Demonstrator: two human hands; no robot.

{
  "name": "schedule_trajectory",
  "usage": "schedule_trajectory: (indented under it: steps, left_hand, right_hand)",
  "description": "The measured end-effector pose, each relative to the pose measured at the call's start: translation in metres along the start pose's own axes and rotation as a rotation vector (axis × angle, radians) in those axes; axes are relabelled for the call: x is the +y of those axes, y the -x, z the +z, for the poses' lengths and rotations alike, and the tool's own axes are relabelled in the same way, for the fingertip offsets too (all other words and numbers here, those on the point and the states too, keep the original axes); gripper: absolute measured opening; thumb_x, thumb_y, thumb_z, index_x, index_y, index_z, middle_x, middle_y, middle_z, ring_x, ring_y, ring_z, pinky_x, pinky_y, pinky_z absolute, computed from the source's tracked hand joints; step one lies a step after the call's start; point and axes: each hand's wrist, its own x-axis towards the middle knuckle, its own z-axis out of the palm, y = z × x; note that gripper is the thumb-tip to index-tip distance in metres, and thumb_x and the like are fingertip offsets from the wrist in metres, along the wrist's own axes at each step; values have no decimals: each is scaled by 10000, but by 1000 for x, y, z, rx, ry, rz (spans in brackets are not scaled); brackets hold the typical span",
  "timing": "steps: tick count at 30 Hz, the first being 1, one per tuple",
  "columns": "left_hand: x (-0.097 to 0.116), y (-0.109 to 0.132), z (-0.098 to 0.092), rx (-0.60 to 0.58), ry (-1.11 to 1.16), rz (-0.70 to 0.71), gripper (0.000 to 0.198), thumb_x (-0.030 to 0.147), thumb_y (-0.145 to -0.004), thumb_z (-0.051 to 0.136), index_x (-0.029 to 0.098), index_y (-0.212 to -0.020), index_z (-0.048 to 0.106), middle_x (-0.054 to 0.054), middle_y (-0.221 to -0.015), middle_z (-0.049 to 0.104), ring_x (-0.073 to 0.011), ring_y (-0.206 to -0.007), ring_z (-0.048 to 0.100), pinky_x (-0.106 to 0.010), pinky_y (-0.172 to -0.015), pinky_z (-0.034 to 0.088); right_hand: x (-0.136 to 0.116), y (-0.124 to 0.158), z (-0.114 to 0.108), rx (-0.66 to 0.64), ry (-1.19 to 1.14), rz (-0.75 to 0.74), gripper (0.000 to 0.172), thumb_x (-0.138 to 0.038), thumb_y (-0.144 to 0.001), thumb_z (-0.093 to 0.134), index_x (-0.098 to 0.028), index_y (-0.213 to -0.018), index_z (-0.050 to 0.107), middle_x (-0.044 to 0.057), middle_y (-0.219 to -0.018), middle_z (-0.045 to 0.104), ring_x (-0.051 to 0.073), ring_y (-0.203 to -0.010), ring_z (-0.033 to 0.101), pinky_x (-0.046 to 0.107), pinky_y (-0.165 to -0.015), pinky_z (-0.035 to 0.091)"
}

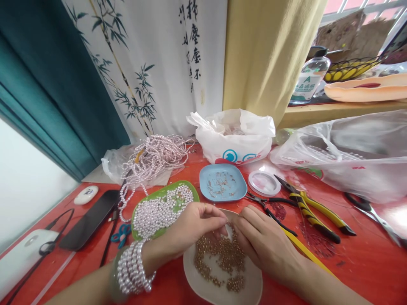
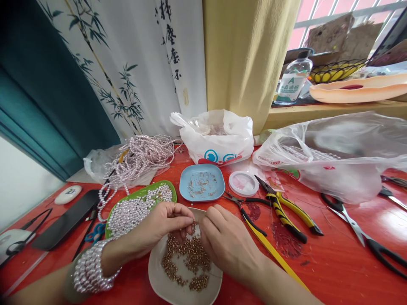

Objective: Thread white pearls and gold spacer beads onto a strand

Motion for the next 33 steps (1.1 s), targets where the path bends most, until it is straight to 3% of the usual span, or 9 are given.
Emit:
schedule_trajectory:
  steps: [10,23,33]
  left_hand:
    - [-1,0,0,-12,16,13,117,230,-718,613,114,-714,616,-7,-612,623,-78,-525,551,-207,-544,429]
    - [1,1,2,-30,155,-103,164,257,-682,649,101,-682,599,-11,-601,601,-66,-499,524,-203,-522,390]
    - [3,2,2,-38,198,-124,164,251,-681,661,98,-666,604,-13,-604,601,-60,-500,517,-197,-526,386]
  right_hand:
    - [-1,-1,-1,34,15,-11,409,-118,-877,287,-168,-533,504,18,-516,455,128,-484,373,242,-446,313]
    - [-1,-2,0,82,44,-50,406,-93,-870,293,-167,-541,519,16,-501,449,133,-484,355,246,-438,301]
    - [-2,-1,-1,48,62,-45,401,-91,-864,300,-154,-556,549,26,-507,461,138,-490,372,252,-435,318]
